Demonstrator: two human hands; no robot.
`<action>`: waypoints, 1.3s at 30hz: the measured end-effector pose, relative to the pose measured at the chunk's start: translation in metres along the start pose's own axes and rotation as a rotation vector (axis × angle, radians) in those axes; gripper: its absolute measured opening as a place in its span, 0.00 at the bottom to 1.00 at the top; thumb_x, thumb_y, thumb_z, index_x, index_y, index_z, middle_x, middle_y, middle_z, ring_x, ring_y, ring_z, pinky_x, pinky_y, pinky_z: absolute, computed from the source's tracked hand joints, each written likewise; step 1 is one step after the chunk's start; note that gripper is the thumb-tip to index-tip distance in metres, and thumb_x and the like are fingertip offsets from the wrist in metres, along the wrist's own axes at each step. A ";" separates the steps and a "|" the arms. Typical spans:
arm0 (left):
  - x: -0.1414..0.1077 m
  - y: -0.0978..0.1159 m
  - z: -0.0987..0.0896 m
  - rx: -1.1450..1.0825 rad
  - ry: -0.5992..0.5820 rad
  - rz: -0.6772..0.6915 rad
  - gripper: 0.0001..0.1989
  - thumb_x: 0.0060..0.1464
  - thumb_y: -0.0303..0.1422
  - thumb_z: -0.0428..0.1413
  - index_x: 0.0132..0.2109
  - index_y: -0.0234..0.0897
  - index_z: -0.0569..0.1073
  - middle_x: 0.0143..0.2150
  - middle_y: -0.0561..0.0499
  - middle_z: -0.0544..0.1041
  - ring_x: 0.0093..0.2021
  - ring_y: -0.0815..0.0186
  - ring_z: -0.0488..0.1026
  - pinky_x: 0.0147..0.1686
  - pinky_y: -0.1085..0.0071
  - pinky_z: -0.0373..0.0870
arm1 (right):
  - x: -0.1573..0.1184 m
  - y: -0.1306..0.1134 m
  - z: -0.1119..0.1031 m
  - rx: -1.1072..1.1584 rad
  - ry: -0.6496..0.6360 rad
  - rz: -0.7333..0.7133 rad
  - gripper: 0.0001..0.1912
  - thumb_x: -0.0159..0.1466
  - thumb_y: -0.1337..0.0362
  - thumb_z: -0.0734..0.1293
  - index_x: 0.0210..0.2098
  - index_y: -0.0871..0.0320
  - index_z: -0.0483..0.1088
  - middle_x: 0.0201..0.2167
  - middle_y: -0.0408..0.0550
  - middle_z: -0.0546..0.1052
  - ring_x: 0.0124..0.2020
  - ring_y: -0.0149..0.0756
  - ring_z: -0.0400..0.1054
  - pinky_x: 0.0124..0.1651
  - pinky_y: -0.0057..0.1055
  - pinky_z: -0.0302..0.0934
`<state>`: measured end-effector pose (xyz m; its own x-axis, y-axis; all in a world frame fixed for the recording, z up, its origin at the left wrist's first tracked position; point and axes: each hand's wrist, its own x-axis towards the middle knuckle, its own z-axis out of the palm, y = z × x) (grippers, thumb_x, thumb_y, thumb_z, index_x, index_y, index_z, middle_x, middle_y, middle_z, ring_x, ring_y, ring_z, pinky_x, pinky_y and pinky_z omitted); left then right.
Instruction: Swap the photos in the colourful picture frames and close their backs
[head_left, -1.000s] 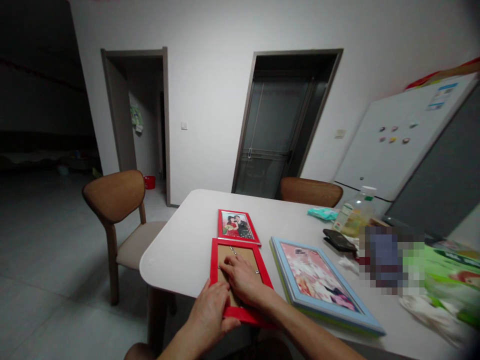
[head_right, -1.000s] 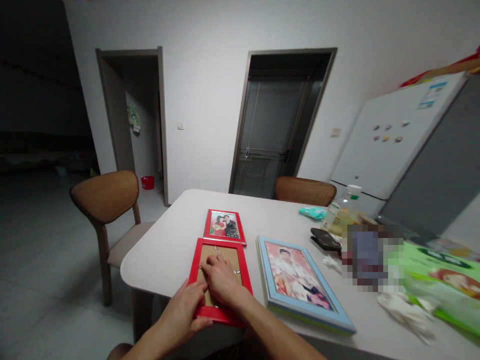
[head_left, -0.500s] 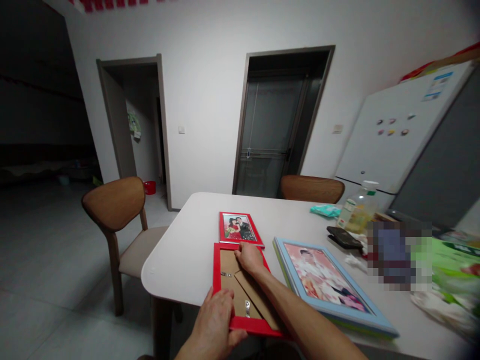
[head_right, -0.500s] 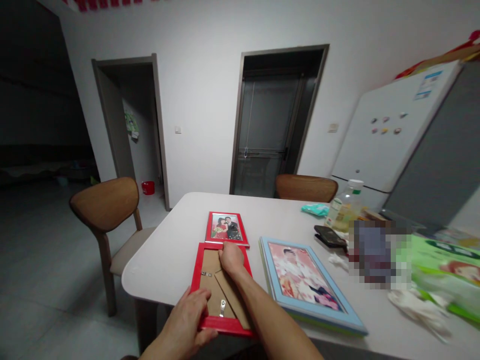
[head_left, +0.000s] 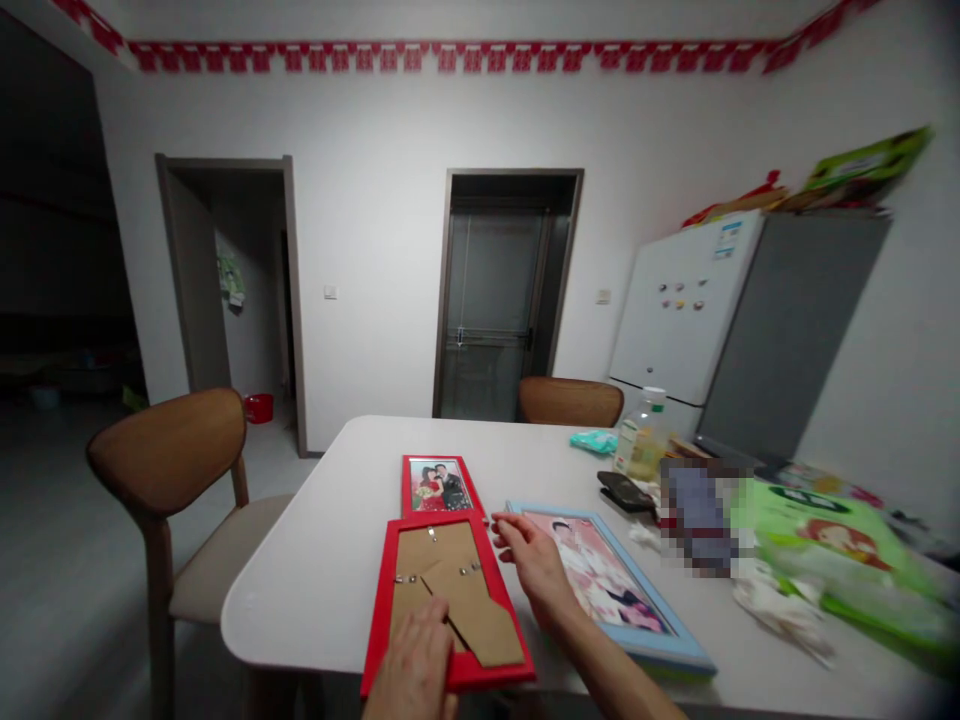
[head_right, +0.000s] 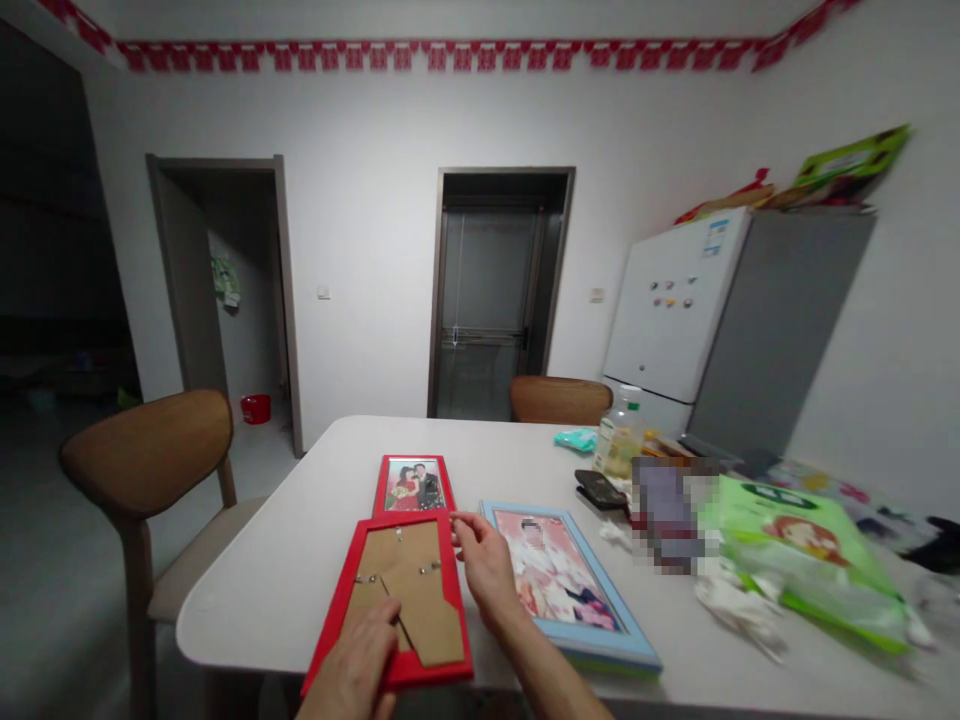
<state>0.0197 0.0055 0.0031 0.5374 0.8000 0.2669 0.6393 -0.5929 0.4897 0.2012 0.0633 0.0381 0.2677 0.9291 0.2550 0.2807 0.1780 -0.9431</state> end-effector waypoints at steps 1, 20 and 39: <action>0.000 0.004 -0.009 -0.081 0.101 -0.010 0.25 0.35 0.21 0.50 0.46 0.33 0.64 0.55 0.39 0.62 0.55 0.56 0.56 0.54 0.58 0.53 | -0.009 -0.001 -0.004 0.146 0.040 0.062 0.14 0.53 0.58 0.58 0.34 0.60 0.66 0.27 0.45 0.72 0.26 0.30 0.65 0.27 0.25 0.59; 0.073 0.076 0.038 -1.086 0.143 -0.151 0.28 0.44 0.29 0.51 0.54 0.31 0.54 0.49 0.44 0.69 0.45 0.64 0.68 0.42 0.74 0.65 | 0.032 0.041 -0.160 0.034 -0.051 0.297 0.16 0.45 0.62 0.64 0.34 0.61 0.69 0.25 0.48 0.77 0.27 0.40 0.71 0.32 0.33 0.63; 0.067 0.007 0.031 -0.354 0.186 -0.265 0.26 0.44 0.28 0.50 0.52 0.29 0.60 0.53 0.42 0.64 0.54 0.61 0.60 0.53 0.67 0.53 | 0.024 0.012 -0.011 -0.744 -0.145 -0.360 0.19 0.54 0.65 0.58 0.45 0.61 0.65 0.47 0.52 0.68 0.49 0.35 0.58 0.52 0.30 0.50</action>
<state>0.0772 0.0520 -0.0015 0.2528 0.9414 0.2231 0.4967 -0.3242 0.8051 0.2217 0.0843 0.0353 -0.0619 0.8979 0.4358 0.8749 0.2589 -0.4092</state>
